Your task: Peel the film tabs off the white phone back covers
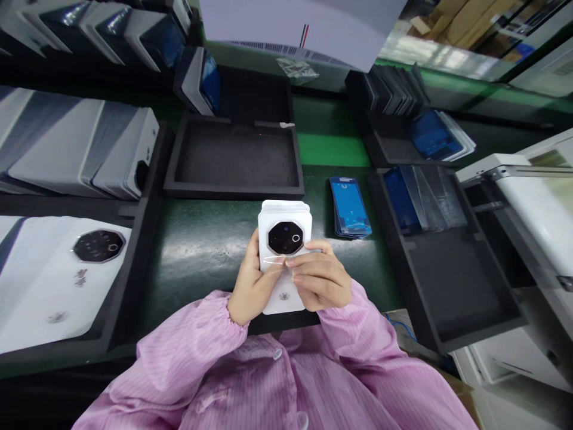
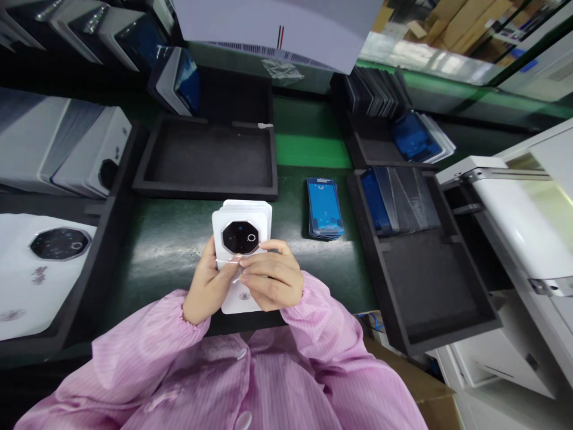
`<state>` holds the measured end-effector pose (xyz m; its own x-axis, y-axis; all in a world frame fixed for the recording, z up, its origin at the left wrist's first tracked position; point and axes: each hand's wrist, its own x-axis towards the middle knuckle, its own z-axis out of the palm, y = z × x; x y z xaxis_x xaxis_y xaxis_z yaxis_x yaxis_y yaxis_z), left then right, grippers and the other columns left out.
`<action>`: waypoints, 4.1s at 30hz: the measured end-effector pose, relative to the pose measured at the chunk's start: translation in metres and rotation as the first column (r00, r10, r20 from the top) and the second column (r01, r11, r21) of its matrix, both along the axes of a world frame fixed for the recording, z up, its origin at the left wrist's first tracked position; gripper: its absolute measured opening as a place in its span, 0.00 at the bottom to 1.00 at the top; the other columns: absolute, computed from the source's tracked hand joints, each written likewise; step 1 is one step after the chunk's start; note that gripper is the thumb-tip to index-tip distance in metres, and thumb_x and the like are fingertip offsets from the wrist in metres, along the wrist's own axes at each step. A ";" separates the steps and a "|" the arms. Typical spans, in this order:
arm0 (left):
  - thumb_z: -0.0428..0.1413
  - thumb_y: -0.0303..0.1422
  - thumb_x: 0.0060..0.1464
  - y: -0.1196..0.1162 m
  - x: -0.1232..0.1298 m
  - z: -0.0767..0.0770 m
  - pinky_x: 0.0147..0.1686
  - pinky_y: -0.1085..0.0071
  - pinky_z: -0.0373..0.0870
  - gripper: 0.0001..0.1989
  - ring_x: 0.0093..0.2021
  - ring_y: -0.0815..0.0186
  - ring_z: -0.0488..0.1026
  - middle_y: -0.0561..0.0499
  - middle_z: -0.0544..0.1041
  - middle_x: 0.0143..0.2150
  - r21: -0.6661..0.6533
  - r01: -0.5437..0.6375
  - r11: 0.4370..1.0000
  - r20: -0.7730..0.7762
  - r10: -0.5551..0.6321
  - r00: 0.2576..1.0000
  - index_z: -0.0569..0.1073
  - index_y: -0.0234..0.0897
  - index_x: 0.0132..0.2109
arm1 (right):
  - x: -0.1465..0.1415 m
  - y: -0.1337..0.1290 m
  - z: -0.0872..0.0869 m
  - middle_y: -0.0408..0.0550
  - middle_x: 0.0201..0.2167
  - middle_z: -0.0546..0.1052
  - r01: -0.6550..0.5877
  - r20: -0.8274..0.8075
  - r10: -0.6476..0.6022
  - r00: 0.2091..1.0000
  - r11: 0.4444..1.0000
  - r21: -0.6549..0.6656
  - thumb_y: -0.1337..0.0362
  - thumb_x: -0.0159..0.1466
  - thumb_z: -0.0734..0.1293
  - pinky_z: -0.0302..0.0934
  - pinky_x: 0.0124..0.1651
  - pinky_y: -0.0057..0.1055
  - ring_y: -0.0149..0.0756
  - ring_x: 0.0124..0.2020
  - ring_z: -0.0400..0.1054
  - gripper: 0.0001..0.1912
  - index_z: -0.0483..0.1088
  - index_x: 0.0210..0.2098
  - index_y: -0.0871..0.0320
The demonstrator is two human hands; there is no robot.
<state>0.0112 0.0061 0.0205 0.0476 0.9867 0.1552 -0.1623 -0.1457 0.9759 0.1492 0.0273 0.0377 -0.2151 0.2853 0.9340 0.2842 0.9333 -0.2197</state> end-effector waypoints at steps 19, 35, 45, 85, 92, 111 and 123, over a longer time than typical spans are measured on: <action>0.54 0.33 0.60 0.003 -0.001 0.005 0.47 0.75 0.68 0.16 0.46 0.68 0.71 0.49 0.74 0.49 -0.175 0.067 0.982 0.057 -0.058 0.997 0.65 0.34 0.54 | 0.007 -0.001 -0.008 0.47 0.32 0.77 0.012 0.070 -0.005 0.998 0.995 -0.100 0.76 0.55 0.65 0.67 0.49 0.38 0.34 0.38 0.74 0.12 0.71 0.38 0.60; 0.55 0.35 0.59 0.002 0.000 0.003 0.49 0.70 0.69 0.19 0.49 0.64 0.71 0.48 0.73 0.51 -0.166 0.052 0.985 0.075 -0.040 0.996 0.64 0.37 0.57 | 0.006 -0.001 -0.006 0.42 0.30 0.77 0.099 0.063 -0.093 0.994 0.991 -0.095 0.75 0.56 0.65 0.65 0.52 0.42 0.35 0.37 0.75 0.10 0.70 0.36 0.57; 0.57 0.37 0.57 0.002 0.003 0.005 0.46 0.67 0.72 0.23 0.49 0.60 0.72 0.44 0.72 0.52 -0.281 0.093 0.955 0.160 -0.049 0.986 0.62 0.36 0.57 | 0.005 0.001 -0.001 0.45 0.37 0.75 0.387 0.095 -0.375 0.922 0.903 -0.186 0.71 0.57 0.67 0.52 0.61 0.56 0.45 0.50 0.69 0.12 0.69 0.42 0.55; 0.60 0.44 0.49 0.032 -0.025 0.007 0.36 0.70 0.71 0.24 0.36 0.64 0.75 0.46 0.76 0.42 -0.300 -0.212 0.930 0.313 0.306 0.899 0.67 0.35 0.49 | 0.047 -0.011 -0.030 0.43 0.25 0.73 0.117 0.034 -0.313 0.949 0.248 -0.962 0.57 0.52 0.70 0.59 0.29 0.28 0.32 0.25 0.67 0.16 0.63 0.33 0.59; 0.60 0.41 0.49 0.023 -0.017 0.009 0.35 0.70 0.70 0.25 0.36 0.64 0.74 0.44 0.76 0.42 -0.348 -0.081 0.934 0.281 0.186 0.941 0.67 0.31 0.50 | 0.023 0.002 -0.019 0.44 0.17 0.65 0.713 0.676 -0.228 0.700 0.255 -0.653 0.59 0.55 0.69 0.51 0.29 0.30 0.34 0.24 0.62 0.19 0.58 0.18 0.59; 0.54 0.36 0.57 0.015 -0.009 0.001 0.44 0.68 0.67 0.29 0.50 0.58 0.72 0.43 0.72 0.53 -0.126 -0.062 0.990 -0.162 0.041 0.986 0.57 0.35 0.63 | -0.001 0.031 0.011 0.53 0.49 0.68 0.072 -0.086 -0.236 0.968 0.588 -0.806 0.61 0.54 0.71 0.66 0.40 0.31 0.38 0.49 0.67 0.11 0.70 0.35 0.59; 0.55 0.38 0.56 0.010 -0.008 0.004 0.47 0.66 0.68 0.30 0.52 0.58 0.70 0.42 0.68 0.57 -0.164 -0.019 0.986 -0.133 -0.003 0.991 0.56 0.34 0.63 | 0.003 0.022 0.015 0.54 0.50 0.69 0.271 0.068 -0.284 0.956 0.776 -0.569 0.67 0.59 0.68 0.62 0.54 0.44 0.44 0.56 0.62 0.03 0.69 0.30 0.59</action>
